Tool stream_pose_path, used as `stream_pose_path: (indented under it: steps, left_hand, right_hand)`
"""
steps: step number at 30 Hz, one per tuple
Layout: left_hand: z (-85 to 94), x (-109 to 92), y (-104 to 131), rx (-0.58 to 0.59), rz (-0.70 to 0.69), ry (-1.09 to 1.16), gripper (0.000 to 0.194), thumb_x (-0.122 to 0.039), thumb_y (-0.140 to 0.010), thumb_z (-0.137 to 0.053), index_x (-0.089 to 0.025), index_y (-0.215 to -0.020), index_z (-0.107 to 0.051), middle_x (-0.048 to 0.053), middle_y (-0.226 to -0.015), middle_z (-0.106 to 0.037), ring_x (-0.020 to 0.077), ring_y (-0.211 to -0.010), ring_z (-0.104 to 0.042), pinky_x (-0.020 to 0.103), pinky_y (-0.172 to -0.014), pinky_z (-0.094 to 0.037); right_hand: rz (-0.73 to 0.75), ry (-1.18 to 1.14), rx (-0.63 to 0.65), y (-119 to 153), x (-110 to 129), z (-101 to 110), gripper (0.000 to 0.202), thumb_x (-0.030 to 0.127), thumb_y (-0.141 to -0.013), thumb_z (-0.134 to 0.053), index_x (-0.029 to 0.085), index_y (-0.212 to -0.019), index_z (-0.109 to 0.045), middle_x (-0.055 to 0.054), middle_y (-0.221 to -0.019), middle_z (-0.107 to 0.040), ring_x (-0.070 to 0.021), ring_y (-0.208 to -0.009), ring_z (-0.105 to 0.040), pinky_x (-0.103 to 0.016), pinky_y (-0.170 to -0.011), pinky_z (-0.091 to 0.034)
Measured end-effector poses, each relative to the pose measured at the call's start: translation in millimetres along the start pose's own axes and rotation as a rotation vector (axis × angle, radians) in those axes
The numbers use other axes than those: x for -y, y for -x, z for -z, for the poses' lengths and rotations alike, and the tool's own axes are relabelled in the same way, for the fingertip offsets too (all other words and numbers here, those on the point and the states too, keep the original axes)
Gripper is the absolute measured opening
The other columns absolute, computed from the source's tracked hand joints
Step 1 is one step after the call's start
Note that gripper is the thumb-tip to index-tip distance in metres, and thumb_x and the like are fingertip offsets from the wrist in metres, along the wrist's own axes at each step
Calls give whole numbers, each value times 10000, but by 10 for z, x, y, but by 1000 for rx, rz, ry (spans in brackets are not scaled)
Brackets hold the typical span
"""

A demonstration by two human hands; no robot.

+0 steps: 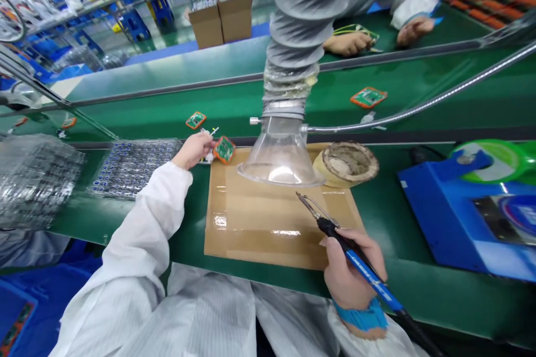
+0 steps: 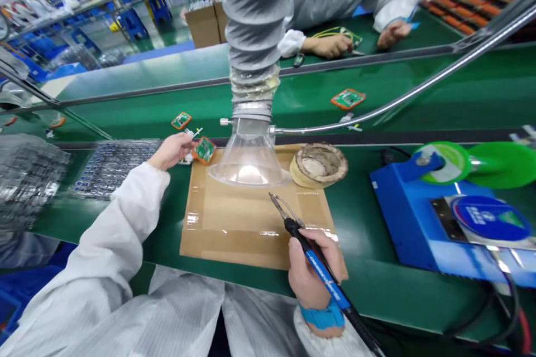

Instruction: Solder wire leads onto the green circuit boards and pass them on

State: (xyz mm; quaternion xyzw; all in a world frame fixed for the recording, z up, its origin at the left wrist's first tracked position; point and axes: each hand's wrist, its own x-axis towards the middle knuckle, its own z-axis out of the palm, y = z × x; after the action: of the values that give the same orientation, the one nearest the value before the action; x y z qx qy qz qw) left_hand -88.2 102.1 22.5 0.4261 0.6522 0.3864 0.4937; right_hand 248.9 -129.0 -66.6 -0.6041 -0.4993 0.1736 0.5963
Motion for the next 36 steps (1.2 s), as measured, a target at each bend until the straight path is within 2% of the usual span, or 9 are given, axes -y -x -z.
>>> stream_pose_path:
  steps: [4, 7, 11, 16, 21, 25, 29, 32, 36]
  left_hand:
    - [46, -166, -595, -305, -153, -286, 138, -298, -941, -577, -200, -919, -481, 136, -1096, -688, 283, -1189, -621, 424, -1027, -438]
    - [215, -131, -819, -555, -80, -680, 246, -214, -829, -698, -178, -937, -479, 269, -1293, -621, 425, -1401, -448, 561, -1144, -257]
    - [335, -26, -919, -559, 2, -668, 414, -110, -709, -751, -164, -999, -461, 341, -1323, -583, 483, -1392, -447, 607, -1117, -251]
    - [240, -25, -909, -528, -36, -457, 356, -58, -690, -694, -204, -903, -448, 162, -1025, -686, 322, -1079, -678, 423, -924, -478]
    - [133, 160, -397, -450, -195, -195, 189, -107, -730, -579, -203, -858, -479, -11, -764, -608, 151, -726, -676, 244, -681, -497]
    - [44, 469, 362, -210, -370, -135, 127, -123, -677, -600, -189, -773, -548, -20, -702, -602, 131, -673, -601, 234, -654, -449]
    - [-135, 651, 950, 107, -323, -149, 104, -135, -694, -580, -187, -780, -553, -6, -755, -641, 135, -694, -597, 256, -680, -442]
    - [-330, 683, 1181, 340, -388, -331, 106, -100, -704, -557, -186, -766, -557, -12, -726, -609, 132, -657, -539, 271, -665, -423]
    - [-629, 713, 1371, 408, -711, -804, 114, -85, -776, -567, -180, -816, -616, 55, -864, -680, 227, -908, -584, 375, -849, -449]
  right_hand:
    - [10, -22, 9, -10, 12, 3, 186, 331, -857, -762, 211, -979, -688, -59, -910, -692, -245, -850, -675, -419, -823, -503]
    - [32, -53, 9, -30, 60, -16, 173, 297, -853, -761, 218, -990, -690, -53, -915, -690, -238, -849, -672, -395, -800, -506]
    - [88, -67, -9, -69, 151, -50, 160, 261, -849, -755, 222, -991, -693, -41, -904, -696, -225, -820, -681, -356, -740, -522]
    - [81, -69, 1, -68, 171, -54, 157, 247, -854, -749, 211, -993, -686, -40, -911, -691, -207, -829, -678, -335, -754, -525]
    - [37, -37, 7, -49, 148, -45, 164, 304, -866, -743, 195, -971, -679, -54, -917, -693, -220, -854, -683, -357, -777, -526]
    - [41, -36, -1, -49, 136, -39, 180, 331, -862, -747, 194, -958, -678, -58, -915, -691, -220, -848, -682, -355, -768, -524]
    - [-18, -22, 7, -33, 184, -58, 224, 391, -870, -740, 192, -953, -681, -52, -888, -693, -212, -781, -697, -358, -741, -543]
    - [-126, -84, 13, -15, 312, -161, 303, 460, -879, -733, 186, -997, -680, -51, -854, -715, -200, -679, -709, -359, -702, -564]
    - [-225, -137, 128, 34, 462, -373, 403, 514, -881, -735, 181, -1103, -690, -110, -949, -773, -265, -826, -772, -439, -816, -608]
